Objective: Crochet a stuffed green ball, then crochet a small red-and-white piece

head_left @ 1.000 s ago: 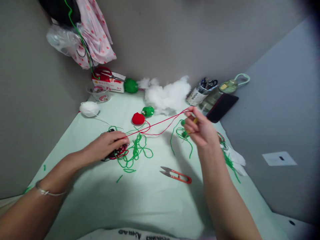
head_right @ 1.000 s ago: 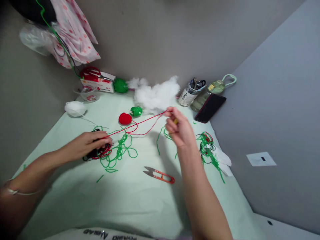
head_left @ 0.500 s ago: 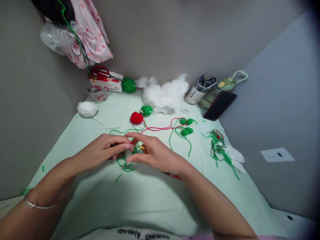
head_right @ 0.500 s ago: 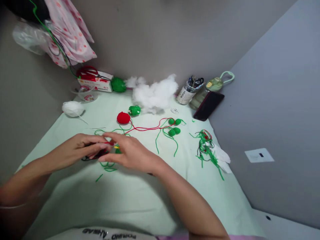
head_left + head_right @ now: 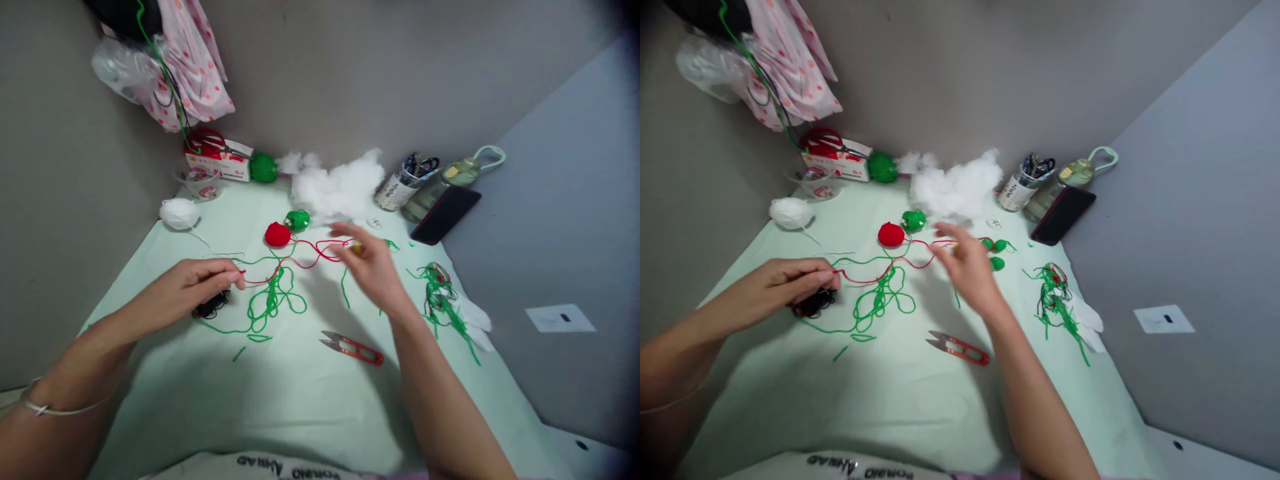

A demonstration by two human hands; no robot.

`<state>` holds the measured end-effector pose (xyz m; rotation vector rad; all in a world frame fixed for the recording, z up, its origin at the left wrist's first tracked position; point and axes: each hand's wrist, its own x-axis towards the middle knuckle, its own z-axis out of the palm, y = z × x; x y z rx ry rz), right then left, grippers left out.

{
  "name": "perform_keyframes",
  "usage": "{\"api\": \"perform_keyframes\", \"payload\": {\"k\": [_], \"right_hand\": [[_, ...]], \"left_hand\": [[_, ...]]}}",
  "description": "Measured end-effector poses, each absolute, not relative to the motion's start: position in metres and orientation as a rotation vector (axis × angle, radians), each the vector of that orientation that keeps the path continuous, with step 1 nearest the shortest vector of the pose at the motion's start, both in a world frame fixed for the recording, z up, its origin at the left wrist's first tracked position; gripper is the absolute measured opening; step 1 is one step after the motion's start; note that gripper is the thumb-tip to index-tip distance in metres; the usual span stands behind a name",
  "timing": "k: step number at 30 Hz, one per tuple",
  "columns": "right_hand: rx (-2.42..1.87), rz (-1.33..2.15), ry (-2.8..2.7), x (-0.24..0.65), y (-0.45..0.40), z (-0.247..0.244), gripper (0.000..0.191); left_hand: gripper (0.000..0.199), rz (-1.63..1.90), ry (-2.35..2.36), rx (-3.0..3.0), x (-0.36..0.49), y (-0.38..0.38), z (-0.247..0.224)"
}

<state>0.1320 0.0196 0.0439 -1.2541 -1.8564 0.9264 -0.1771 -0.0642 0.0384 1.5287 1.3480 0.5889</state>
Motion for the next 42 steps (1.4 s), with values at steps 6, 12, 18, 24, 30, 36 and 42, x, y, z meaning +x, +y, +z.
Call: {"api": "perform_keyframes", "payload": {"k": [6,12,18,24,30,36,42], "right_hand": [[-0.833,1.611,-2.079,0.076,-0.015,0.05,0.027],[-1.198,1.342,-1.505,0.144,0.043,0.023,0.029],[-1.381,1.123,-1.438,0.178,0.05,0.017,0.032],[-1.328,1.143,-1.574,0.161,0.03,0.041,0.03],[-1.209,1.202,-1.61,0.152,0.003,0.056,0.028],[-1.199,1.322,-1.712,0.168,-0.024,0.061,0.029],[-1.096,1.551,-1.936,0.158,-0.039,0.065,0.031]], "left_hand": [[0.039,0.62,1.201,1.55,-0.164,-0.055,0.045],[0.036,0.791,1.484,1.506,-0.222,-0.06,0.036],[0.035,0.995,1.639,1.438,-0.243,-0.065,0.029],[0.033,0.711,1.437,1.745,-0.166,-0.071,0.028],[0.076,0.394,0.963,2.168,-0.084,-0.089,-0.035],[0.065,0.517,1.487,2.074,-0.181,-0.039,-0.052],[0.04,0.608,1.736,2.018,-0.198,-0.029,0.005]]}}
